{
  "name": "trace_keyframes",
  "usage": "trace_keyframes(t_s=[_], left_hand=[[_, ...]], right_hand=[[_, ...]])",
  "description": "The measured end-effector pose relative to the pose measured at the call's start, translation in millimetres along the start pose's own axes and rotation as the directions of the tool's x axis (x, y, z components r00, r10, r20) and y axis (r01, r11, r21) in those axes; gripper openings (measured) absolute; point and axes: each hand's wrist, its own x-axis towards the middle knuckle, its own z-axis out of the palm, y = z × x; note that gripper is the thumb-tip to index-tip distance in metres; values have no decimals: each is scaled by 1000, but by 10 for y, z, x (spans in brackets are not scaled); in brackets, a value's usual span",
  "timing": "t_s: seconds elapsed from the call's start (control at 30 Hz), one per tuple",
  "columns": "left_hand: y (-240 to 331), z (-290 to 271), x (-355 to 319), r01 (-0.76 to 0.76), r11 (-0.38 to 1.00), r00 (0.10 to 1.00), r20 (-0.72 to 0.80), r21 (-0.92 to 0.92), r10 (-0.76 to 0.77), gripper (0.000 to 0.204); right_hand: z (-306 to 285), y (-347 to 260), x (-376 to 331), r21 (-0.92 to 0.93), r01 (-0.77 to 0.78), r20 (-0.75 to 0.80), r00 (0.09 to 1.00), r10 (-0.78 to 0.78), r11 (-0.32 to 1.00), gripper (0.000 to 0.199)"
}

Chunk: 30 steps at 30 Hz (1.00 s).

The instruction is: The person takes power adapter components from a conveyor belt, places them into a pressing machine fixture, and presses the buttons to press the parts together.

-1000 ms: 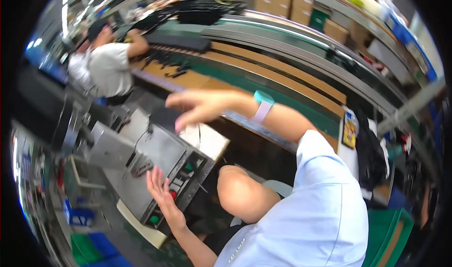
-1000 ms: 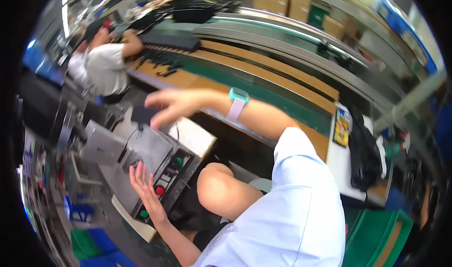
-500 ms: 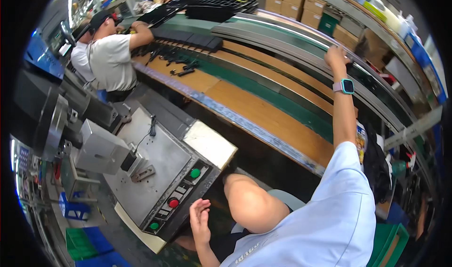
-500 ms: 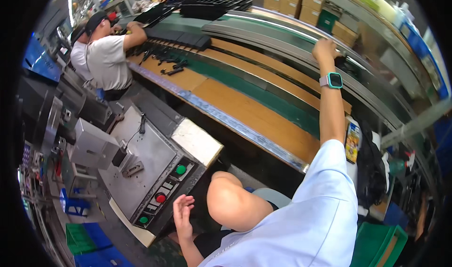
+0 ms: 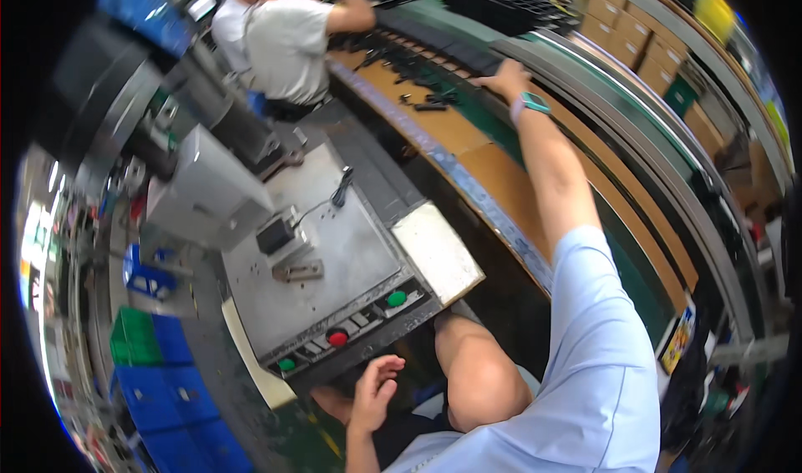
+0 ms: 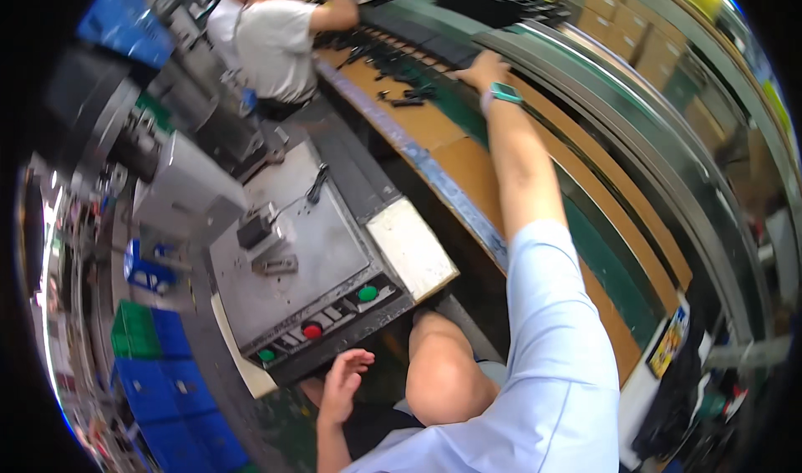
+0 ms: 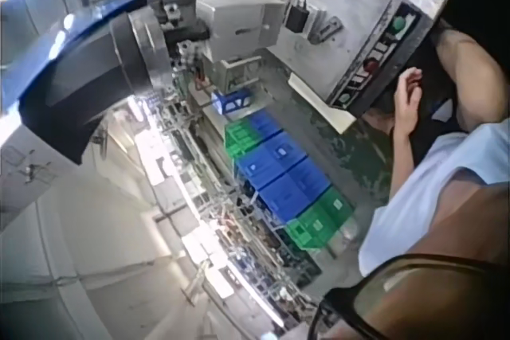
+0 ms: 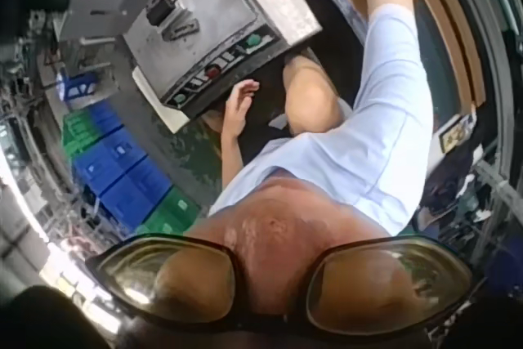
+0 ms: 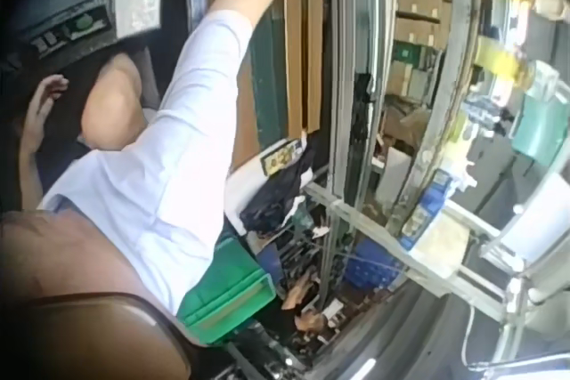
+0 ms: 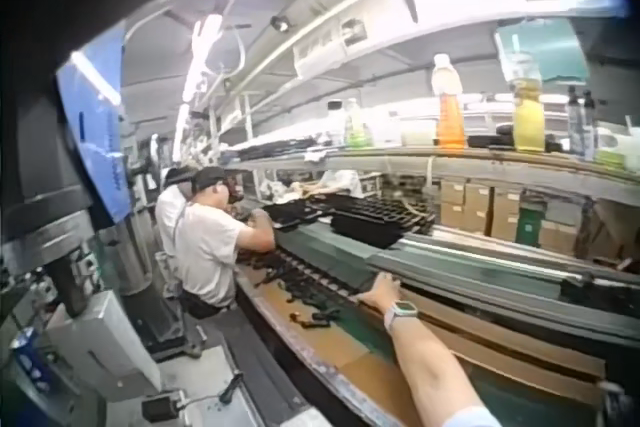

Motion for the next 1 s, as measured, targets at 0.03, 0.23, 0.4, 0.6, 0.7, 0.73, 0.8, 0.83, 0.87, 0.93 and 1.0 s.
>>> trace_keyframes(t_s=[0.03,0.23,0.4,0.6,0.7,0.73,0.8,0.83,0.87,0.93,1.0], left_hand=[[109,-22,43,-53,998,999,10,20,53,40],[556,-916,642,-208,957,919,-294,203,262,30],[627,-2162,1645,-300,768,694,-423,566,582,47],[852,-2173,2083,-476,837,802,-258,268,539,86],[842,-2112,1641,-512,841,850,-243,-175,467,95],[767,-2143,1399,-500,812,866,-210,-302,455,97],[666,-1782,1015,-604,647,797,-318,-466,514,107],[635,-1602,812,-595,525,791,-327,-608,517,109],[529,-1516,555,-573,413,784,-326,-708,529,111],[414,-1203,192,-507,199,788,-358,-839,501,98],[346,-926,-178,-501,136,831,-431,-855,351,67]], right_hand=[[-91,173,86,-60,-8,-83,997,3,998,99],[-1349,668,-588,-223,367,-239,878,-415,903,66],[-2268,-22,-1336,373,744,-530,661,-531,554,70],[-2225,-678,-1769,553,762,-474,621,-624,338,73],[-1573,-782,-1766,585,677,-315,697,-645,446,55],[-1368,-1055,-2089,761,513,-148,733,-664,397,46],[-840,-1329,-2360,792,450,-50,722,-690,414,43],[-605,-1474,-2471,774,388,111,695,-711,500,44],[-374,-1708,-2707,807,378,145,619,-772,455,46],[172,-1942,-2886,837,415,123,491,-862,356,51],[540,-2155,-3077,758,608,29,330,-943,236,52]])
